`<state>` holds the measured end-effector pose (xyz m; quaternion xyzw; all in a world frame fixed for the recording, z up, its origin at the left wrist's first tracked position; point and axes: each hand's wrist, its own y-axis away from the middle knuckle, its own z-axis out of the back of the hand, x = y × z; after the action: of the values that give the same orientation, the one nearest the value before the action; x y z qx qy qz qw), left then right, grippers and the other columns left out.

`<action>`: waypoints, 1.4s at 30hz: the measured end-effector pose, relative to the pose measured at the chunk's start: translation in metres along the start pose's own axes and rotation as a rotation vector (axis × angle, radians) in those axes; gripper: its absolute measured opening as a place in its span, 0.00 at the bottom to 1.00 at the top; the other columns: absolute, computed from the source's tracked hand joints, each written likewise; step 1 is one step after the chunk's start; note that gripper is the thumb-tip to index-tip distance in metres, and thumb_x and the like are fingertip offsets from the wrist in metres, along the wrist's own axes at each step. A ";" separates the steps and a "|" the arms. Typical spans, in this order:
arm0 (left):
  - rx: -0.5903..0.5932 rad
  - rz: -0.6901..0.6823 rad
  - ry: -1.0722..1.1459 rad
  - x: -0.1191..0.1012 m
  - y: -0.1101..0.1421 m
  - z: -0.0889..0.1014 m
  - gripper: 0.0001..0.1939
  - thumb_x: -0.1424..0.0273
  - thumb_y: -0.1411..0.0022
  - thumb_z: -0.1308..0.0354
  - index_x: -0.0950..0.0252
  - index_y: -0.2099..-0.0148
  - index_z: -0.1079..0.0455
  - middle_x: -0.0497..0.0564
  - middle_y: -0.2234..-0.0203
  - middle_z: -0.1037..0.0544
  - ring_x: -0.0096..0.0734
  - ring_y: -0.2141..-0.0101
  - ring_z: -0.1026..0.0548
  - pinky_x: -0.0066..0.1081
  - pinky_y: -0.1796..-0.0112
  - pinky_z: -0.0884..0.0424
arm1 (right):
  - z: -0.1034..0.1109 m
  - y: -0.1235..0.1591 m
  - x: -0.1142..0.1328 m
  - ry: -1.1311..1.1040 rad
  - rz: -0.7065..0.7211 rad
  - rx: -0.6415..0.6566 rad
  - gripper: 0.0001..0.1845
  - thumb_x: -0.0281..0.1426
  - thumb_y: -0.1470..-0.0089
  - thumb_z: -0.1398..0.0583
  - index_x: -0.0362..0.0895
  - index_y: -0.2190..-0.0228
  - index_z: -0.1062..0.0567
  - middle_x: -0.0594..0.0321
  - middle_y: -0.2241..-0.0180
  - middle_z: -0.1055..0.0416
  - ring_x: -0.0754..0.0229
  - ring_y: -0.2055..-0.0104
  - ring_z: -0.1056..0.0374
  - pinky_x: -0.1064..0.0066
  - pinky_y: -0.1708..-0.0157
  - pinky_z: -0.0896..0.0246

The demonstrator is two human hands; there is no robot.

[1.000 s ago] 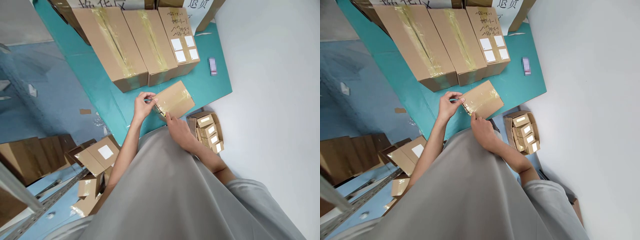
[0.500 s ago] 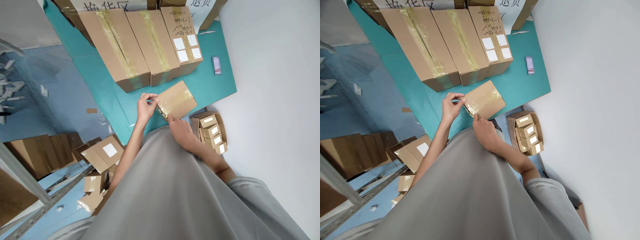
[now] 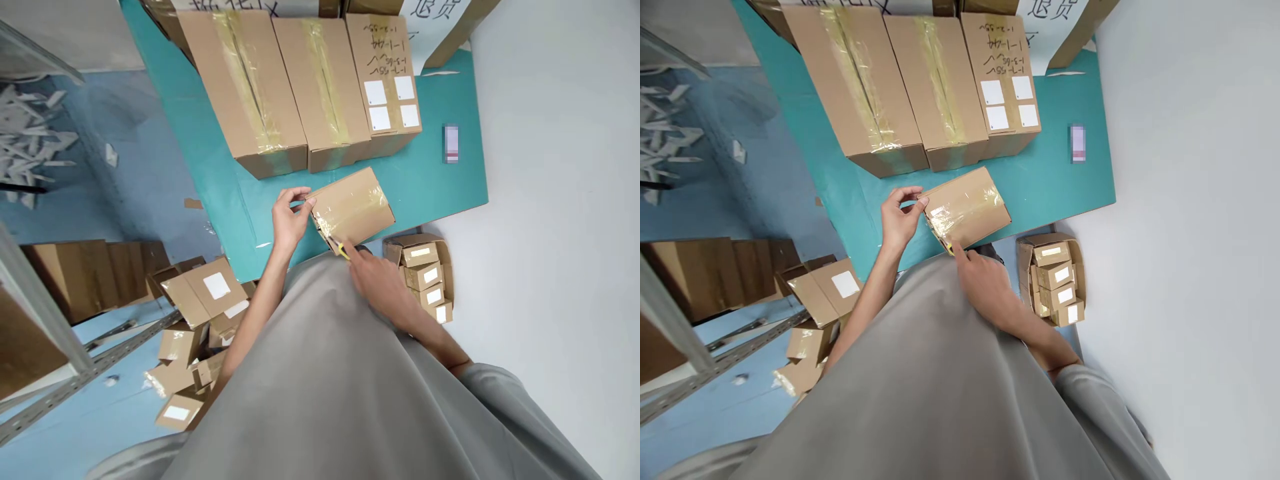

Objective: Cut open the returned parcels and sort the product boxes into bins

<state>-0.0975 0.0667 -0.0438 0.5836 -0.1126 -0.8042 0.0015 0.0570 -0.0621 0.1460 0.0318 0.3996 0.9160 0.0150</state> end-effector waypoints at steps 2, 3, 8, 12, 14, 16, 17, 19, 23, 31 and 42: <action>-0.051 0.017 -0.008 -0.002 0.006 -0.004 0.15 0.61 0.29 0.35 0.60 0.44 0.22 0.56 0.48 0.19 0.41 0.47 0.19 0.35 0.52 0.18 | 0.007 -0.004 -0.027 -0.050 -0.048 -0.127 0.35 0.33 0.18 0.55 0.48 0.17 0.52 0.43 0.41 0.19 0.44 0.49 0.17 0.61 0.51 0.24; -0.078 0.021 -0.011 -0.004 0.009 -0.006 0.15 0.60 0.28 0.36 0.60 0.44 0.22 0.56 0.47 0.19 0.42 0.47 0.19 0.36 0.51 0.18 | 0.010 -0.009 -0.043 -0.076 -0.087 -0.197 0.35 0.34 0.18 0.56 0.47 0.17 0.53 0.42 0.41 0.19 0.43 0.48 0.18 0.60 0.51 0.25; -0.198 -0.066 -0.104 -0.034 0.023 -0.019 0.14 0.59 0.26 0.35 0.56 0.43 0.21 0.59 0.41 0.21 0.54 0.36 0.25 0.54 0.35 0.26 | 0.010 -0.049 -0.120 -0.207 -0.190 -0.400 0.35 0.31 0.20 0.58 0.38 0.19 0.48 0.39 0.41 0.19 0.41 0.46 0.20 0.57 0.49 0.27; -0.087 -0.153 -0.221 -0.073 0.028 -0.055 0.15 0.56 0.24 0.36 0.52 0.41 0.20 0.57 0.34 0.23 0.58 0.25 0.36 0.61 0.29 0.34 | 0.007 -0.072 -0.150 -0.272 -0.095 -0.398 0.35 0.33 0.20 0.57 0.37 0.19 0.46 0.38 0.37 0.21 0.40 0.43 0.21 0.56 0.46 0.27; 0.029 -0.197 -0.248 -0.086 0.027 -0.078 0.16 0.55 0.25 0.35 0.51 0.40 0.19 0.55 0.34 0.22 0.59 0.22 0.40 0.63 0.28 0.37 | 0.008 -0.078 -0.156 -0.294 -0.045 -0.371 0.36 0.32 0.21 0.58 0.38 0.19 0.46 0.39 0.36 0.22 0.40 0.41 0.22 0.55 0.44 0.27; 0.119 -0.238 -0.283 -0.091 0.026 -0.099 0.15 0.56 0.24 0.36 0.51 0.40 0.19 0.54 0.34 0.22 0.58 0.22 0.40 0.64 0.26 0.40 | 0.009 -0.082 -0.160 -0.307 -0.005 -0.339 0.36 0.32 0.21 0.58 0.38 0.19 0.47 0.39 0.36 0.22 0.40 0.40 0.22 0.55 0.44 0.27; 0.143 -0.256 -0.310 -0.091 0.026 -0.107 0.15 0.57 0.23 0.38 0.51 0.40 0.19 0.54 0.34 0.21 0.57 0.22 0.39 0.64 0.25 0.42 | 0.009 -0.084 -0.162 -0.311 0.009 -0.323 0.36 0.31 0.21 0.58 0.38 0.19 0.47 0.40 0.36 0.21 0.40 0.41 0.22 0.55 0.43 0.27; 0.157 -0.277 -0.383 -0.089 0.026 -0.117 0.15 0.60 0.20 0.42 0.52 0.40 0.19 0.54 0.34 0.20 0.55 0.23 0.36 0.63 0.24 0.43 | 0.007 -0.088 -0.167 -0.310 0.034 -0.297 0.36 0.32 0.21 0.57 0.39 0.19 0.47 0.40 0.37 0.21 0.40 0.42 0.21 0.54 0.43 0.27; 0.121 -0.273 -0.530 -0.087 0.028 -0.125 0.16 0.64 0.18 0.48 0.56 0.39 0.21 0.56 0.35 0.19 0.52 0.25 0.33 0.61 0.24 0.41 | -0.003 -0.097 -0.177 -0.334 0.105 -0.305 0.36 0.33 0.20 0.55 0.43 0.18 0.47 0.43 0.38 0.20 0.40 0.43 0.20 0.54 0.44 0.26; 0.085 -0.261 -0.596 -0.087 0.029 -0.135 0.16 0.68 0.19 0.48 0.57 0.39 0.23 0.57 0.36 0.19 0.51 0.25 0.33 0.60 0.24 0.40 | 0.004 -0.097 -0.174 -0.350 0.143 -0.264 0.36 0.31 0.21 0.56 0.45 0.18 0.48 0.44 0.38 0.20 0.40 0.44 0.19 0.53 0.45 0.24; 0.041 -0.271 -0.533 -0.075 0.030 -0.138 0.16 0.64 0.16 0.52 0.57 0.38 0.24 0.56 0.34 0.21 0.49 0.24 0.34 0.59 0.24 0.42 | 0.026 -0.095 -0.147 -0.228 0.040 -0.172 0.41 0.29 0.21 0.54 0.48 0.16 0.62 0.40 0.37 0.23 0.42 0.47 0.17 0.49 0.44 0.22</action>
<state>0.0523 0.0225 -0.0090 0.3616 -0.0463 -0.9195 -0.1469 0.2058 0.0136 0.0876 0.1420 0.3147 0.9374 0.0449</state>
